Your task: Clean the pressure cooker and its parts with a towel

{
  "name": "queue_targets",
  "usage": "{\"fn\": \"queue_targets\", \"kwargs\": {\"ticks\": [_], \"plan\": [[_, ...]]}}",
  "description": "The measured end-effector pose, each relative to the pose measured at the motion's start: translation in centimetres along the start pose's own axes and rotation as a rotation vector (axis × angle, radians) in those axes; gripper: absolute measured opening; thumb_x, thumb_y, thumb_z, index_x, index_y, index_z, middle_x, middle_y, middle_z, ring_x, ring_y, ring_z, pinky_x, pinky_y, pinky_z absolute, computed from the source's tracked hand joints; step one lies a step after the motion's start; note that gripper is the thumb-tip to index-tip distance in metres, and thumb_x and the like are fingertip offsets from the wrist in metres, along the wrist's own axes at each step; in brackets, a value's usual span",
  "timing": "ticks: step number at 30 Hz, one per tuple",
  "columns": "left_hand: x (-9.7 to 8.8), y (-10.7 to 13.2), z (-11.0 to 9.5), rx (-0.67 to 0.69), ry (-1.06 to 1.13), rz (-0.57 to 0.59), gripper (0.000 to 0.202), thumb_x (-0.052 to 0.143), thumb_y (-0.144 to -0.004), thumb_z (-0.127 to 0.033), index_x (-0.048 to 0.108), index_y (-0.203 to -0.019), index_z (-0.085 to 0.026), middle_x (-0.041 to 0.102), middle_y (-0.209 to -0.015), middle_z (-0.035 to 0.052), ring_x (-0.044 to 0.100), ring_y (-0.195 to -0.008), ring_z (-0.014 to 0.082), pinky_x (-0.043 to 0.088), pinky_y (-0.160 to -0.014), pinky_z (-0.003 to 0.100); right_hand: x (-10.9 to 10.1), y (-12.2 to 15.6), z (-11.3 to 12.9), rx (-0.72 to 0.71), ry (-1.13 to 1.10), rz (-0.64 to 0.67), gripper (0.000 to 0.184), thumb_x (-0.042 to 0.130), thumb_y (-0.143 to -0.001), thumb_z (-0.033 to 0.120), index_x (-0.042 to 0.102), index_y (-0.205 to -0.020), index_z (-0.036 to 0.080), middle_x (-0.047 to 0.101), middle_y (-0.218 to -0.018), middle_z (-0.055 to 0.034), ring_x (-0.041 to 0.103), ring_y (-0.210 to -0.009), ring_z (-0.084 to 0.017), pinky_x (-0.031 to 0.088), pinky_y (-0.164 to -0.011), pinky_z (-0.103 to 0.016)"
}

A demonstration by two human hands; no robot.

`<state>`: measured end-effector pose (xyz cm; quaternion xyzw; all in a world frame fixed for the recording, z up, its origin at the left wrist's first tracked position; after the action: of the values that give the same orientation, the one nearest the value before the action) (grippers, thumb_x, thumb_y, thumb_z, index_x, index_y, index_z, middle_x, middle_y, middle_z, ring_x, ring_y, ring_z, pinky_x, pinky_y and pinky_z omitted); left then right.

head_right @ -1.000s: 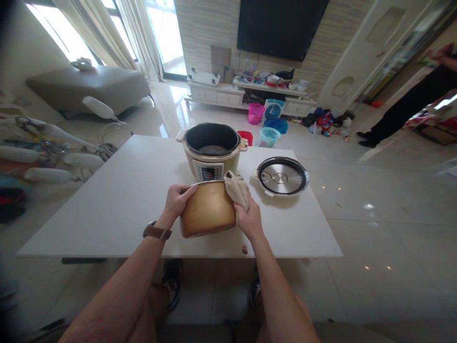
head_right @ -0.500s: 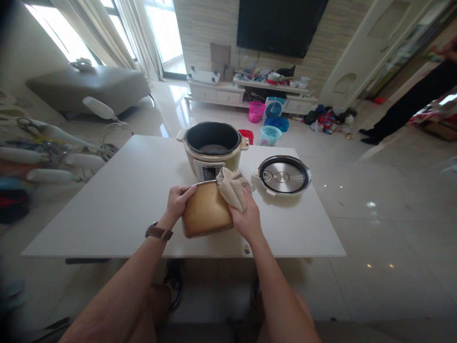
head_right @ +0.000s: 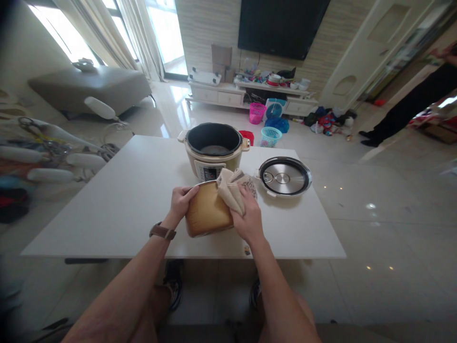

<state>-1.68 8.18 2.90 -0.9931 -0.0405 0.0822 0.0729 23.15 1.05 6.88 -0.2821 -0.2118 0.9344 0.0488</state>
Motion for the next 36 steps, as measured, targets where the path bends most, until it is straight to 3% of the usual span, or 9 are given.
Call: {"fn": "queue_targets", "kwargs": {"ticks": [2,5,8,13,16,20,36], "plan": [[0.1,0.0,0.0,0.003,0.001,0.007,0.060,0.067,-0.081,-0.061,0.033,-0.051,-0.022,0.023,-0.056,-0.0035,0.023,-0.055,0.0087,0.014,-0.052,0.029,0.1,0.2,1.5,-0.170,0.103,0.103,0.060,0.065,-0.087,0.026,0.067,-0.147,0.026,0.055,-0.164,-0.0069,0.040,-0.159,-0.037,0.032,-0.131,-0.059],[0.1,0.1,-0.1,0.006,0.002,0.015,0.061,0.067,-0.082,-0.061,0.032,-0.051,-0.022,0.023,-0.055,-0.0034,0.023,-0.056,0.0087,0.015,-0.052,0.029,0.1,0.2,1.8,-0.241,0.136,0.149,0.063,0.065,-0.086,0.023,0.064,-0.150,0.027,0.051,-0.167,-0.0057,0.035,-0.162,-0.037,0.032,-0.132,-0.061],[0.1,0.2,-0.1,-0.002,-0.018,0.007,0.061,0.066,-0.082,-0.061,0.032,-0.052,-0.022,0.023,-0.056,-0.0035,0.023,-0.055,0.0085,0.014,-0.052,0.029,-0.1,-0.1,0.7,-0.157,0.043,0.075,0.061,0.065,-0.088,0.025,0.065,-0.149,0.025,0.056,-0.162,-0.0080,0.043,-0.158,-0.035,0.035,-0.131,-0.057],[0.0,0.1,-0.1,-0.002,-0.022,0.001,0.060,0.066,-0.082,-0.061,0.030,-0.053,-0.023,0.021,-0.057,-0.0038,0.020,-0.055,0.0083,0.012,-0.052,0.029,0.0,-0.1,-2.1,0.128,-0.147,-0.072,0.057,0.067,-0.087,0.033,0.068,-0.143,0.020,0.072,-0.143,-0.0126,0.065,-0.137,-0.035,0.048,-0.120,-0.052],[0.0,0.0,0.2,0.000,-0.003,0.005,0.061,0.067,-0.082,-0.061,0.029,-0.053,-0.023,0.020,-0.058,-0.0038,0.020,-0.055,0.0083,0.012,-0.051,0.029,0.1,-0.1,-3.5,0.292,-0.219,-0.110,0.048,0.067,-0.086,0.040,0.076,-0.128,0.019,0.080,-0.124,-0.0115,0.073,-0.118,-0.034,0.056,-0.106,-0.047],[-0.1,0.0,0.4,-0.002,0.007,0.003,0.061,0.068,-0.081,-0.060,0.029,-0.052,-0.023,0.020,-0.057,-0.0040,0.019,-0.054,0.0082,0.012,-0.051,0.029,0.0,-0.2,-4.8,0.453,-0.250,-0.178,0.043,0.068,-0.080,0.048,0.080,-0.107,0.016,0.083,-0.110,-0.0125,0.074,-0.108,-0.037,0.057,-0.098,-0.047],[-0.1,0.1,0.5,-0.009,0.031,0.001,0.063,0.069,-0.081,-0.062,0.029,-0.052,-0.022,0.021,-0.056,-0.0039,0.020,-0.054,0.0082,0.012,-0.051,0.029,-0.1,-0.3,-4.7,0.454,-0.225,-0.187,0.043,0.067,-0.080,0.049,0.079,-0.106,0.017,0.083,-0.109,-0.0110,0.074,-0.107,-0.035,0.058,-0.095,-0.045]]}}
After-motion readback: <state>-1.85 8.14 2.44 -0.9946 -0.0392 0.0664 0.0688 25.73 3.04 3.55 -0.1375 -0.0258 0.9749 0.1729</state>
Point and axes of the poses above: each hand's wrist, its own y-axis away from the middle knuckle, its own x-axis out of the palm, z = x × y, the point moved 4 cm from there along -y, towards the middle knuckle
